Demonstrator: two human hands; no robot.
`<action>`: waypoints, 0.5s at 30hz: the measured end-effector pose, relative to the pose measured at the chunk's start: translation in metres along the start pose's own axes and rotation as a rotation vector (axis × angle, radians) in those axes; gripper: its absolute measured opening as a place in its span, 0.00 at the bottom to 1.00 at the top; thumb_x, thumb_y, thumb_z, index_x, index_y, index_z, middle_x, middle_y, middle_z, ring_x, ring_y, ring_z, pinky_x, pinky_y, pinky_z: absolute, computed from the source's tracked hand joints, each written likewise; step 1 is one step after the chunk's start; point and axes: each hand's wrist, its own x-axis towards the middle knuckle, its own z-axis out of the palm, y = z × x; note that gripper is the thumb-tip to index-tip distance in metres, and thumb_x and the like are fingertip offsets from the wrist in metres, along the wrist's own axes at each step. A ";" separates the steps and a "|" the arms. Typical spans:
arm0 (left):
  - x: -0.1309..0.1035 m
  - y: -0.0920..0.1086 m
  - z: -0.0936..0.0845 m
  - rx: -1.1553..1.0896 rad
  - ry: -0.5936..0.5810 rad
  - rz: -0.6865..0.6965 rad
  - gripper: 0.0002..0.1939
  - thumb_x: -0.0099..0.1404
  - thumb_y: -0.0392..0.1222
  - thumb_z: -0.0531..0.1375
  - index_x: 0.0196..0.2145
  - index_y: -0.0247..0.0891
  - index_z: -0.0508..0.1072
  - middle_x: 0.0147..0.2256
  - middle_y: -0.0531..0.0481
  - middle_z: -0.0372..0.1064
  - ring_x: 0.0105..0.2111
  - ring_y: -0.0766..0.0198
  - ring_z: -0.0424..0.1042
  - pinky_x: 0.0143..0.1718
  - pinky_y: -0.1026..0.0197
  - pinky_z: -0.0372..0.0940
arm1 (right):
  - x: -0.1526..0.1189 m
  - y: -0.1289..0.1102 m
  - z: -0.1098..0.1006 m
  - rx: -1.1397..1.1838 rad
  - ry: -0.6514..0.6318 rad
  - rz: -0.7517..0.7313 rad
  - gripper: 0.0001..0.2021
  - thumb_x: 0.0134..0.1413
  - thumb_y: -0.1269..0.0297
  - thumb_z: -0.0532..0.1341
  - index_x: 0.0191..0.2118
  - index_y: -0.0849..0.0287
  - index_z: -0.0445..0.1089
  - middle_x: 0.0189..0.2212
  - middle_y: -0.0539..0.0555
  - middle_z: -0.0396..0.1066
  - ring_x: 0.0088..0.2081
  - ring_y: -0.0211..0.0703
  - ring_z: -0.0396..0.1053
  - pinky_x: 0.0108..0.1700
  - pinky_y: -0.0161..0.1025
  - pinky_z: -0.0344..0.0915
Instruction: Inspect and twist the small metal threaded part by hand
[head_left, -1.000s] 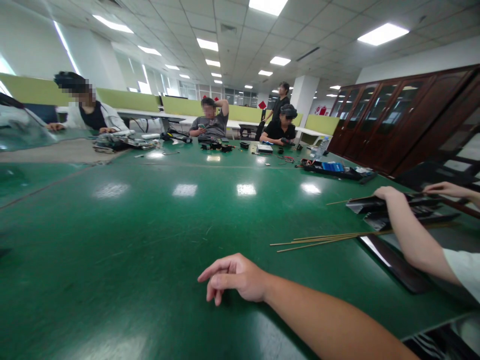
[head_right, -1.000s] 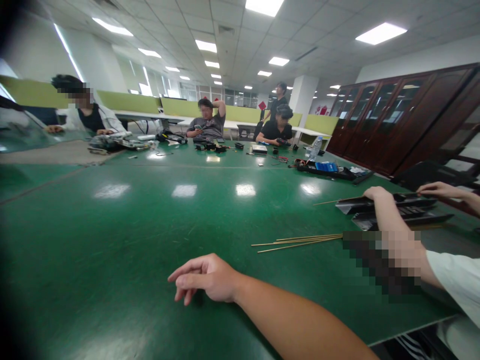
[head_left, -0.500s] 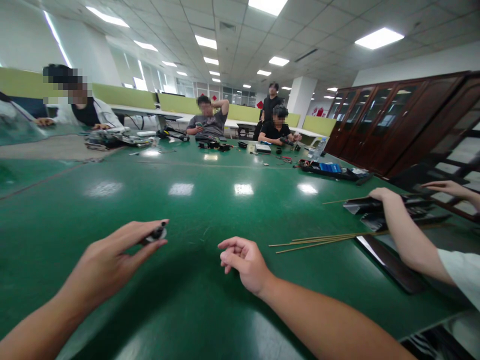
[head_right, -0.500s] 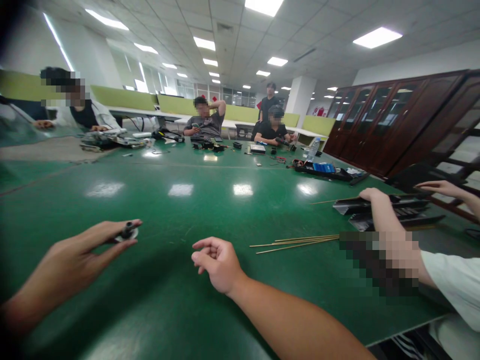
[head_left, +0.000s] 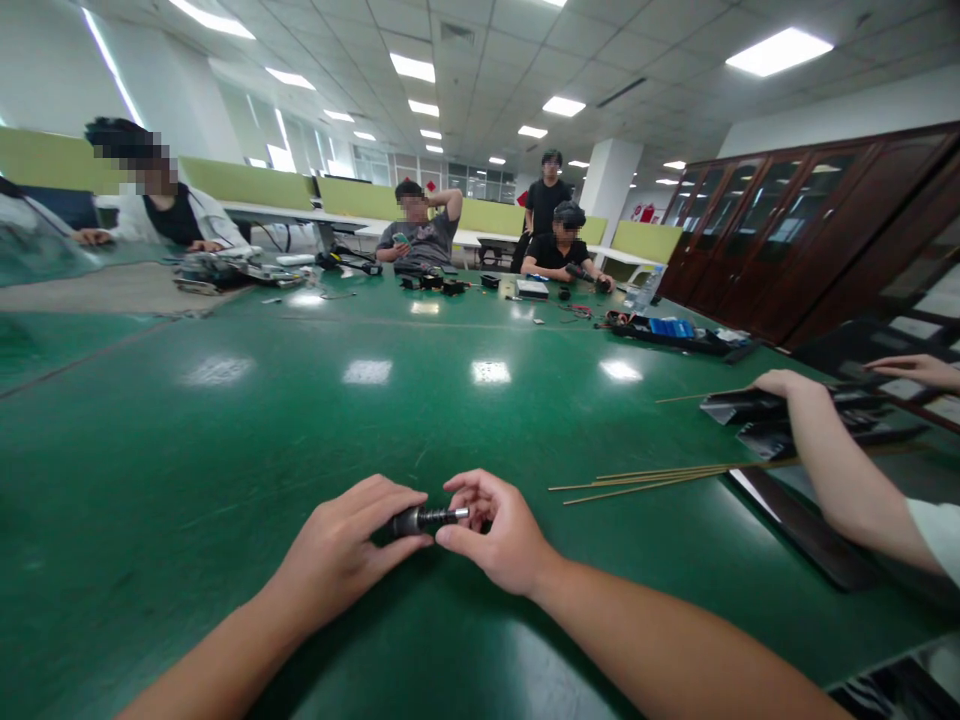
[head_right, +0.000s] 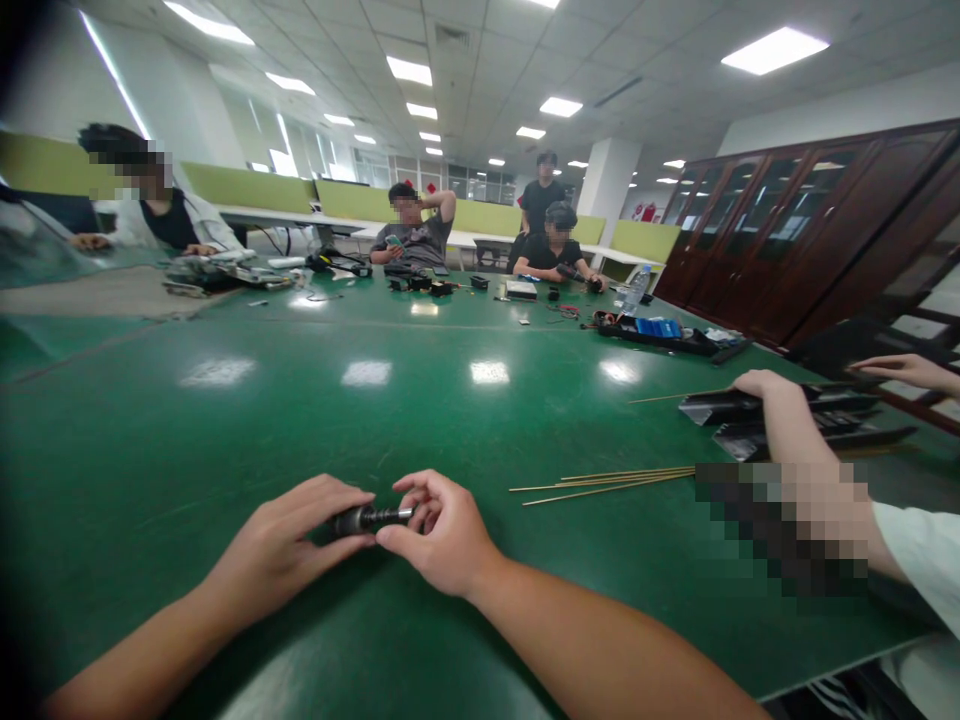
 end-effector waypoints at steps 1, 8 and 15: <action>-0.002 -0.001 0.001 0.006 -0.006 -0.001 0.20 0.64 0.41 0.66 0.53 0.42 0.71 0.46 0.47 0.73 0.44 0.62 0.73 0.45 0.61 0.70 | 0.000 0.000 0.000 -0.018 -0.003 0.000 0.22 0.47 0.63 0.71 0.49 0.59 0.70 0.36 0.51 0.69 0.29 0.34 0.63 0.32 0.33 0.61; -0.005 0.002 0.004 -0.035 0.007 0.030 0.23 0.62 0.39 0.67 0.55 0.42 0.70 0.47 0.48 0.73 0.45 0.64 0.74 0.47 0.64 0.70 | -0.003 -0.001 0.000 -0.061 -0.028 0.009 0.17 0.48 0.62 0.70 0.45 0.61 0.74 0.33 0.53 0.73 0.30 0.37 0.65 0.33 0.35 0.62; -0.003 0.004 0.008 -0.039 0.019 0.057 0.23 0.62 0.39 0.68 0.54 0.41 0.71 0.46 0.46 0.74 0.45 0.64 0.74 0.47 0.64 0.71 | -0.004 -0.007 0.003 -0.133 -0.003 0.020 0.10 0.49 0.62 0.69 0.37 0.61 0.79 0.28 0.52 0.74 0.28 0.38 0.65 0.31 0.35 0.62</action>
